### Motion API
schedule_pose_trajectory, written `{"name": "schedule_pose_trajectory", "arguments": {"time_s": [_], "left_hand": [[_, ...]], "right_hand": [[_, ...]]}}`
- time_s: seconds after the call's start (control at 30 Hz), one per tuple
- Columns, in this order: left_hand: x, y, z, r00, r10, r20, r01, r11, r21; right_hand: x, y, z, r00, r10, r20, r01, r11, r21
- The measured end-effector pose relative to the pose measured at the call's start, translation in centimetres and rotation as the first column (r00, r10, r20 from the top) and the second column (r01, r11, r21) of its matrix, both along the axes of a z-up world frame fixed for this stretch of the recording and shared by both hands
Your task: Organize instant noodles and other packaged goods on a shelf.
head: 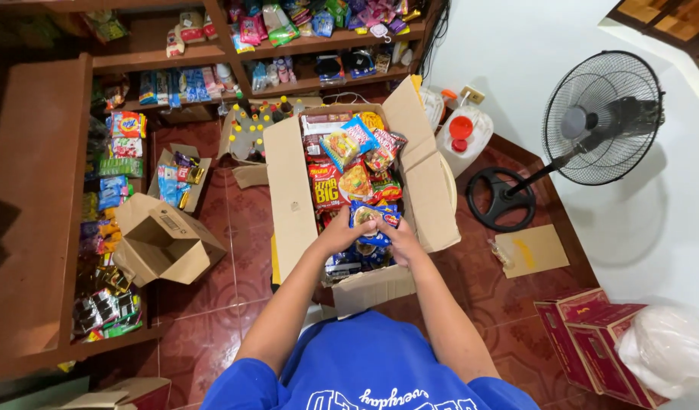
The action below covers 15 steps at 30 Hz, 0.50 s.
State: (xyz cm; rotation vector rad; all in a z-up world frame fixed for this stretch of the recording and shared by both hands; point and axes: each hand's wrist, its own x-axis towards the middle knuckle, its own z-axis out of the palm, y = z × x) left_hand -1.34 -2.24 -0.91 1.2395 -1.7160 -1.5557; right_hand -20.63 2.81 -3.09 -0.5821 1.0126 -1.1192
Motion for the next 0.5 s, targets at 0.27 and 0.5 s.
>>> {"name": "schedule_pose_trajectory", "arguments": {"time_s": [0.27,0.5], "left_hand": [[0.0,1.2,0.2,0.986,0.059,-0.159,-0.057,0.998,0.015],[2.3,2.5,2.8,0.913,0.334,-0.235,-0.35,0.936,-0.029]], "right_hand": [[0.0,0.0,-1.4,0.997,-0.015,0.075,0.014,1.0,0.014],[4.7,-1.6,2.9,0.989,0.054,0.137,-0.051,0.998,-0.025]]}}
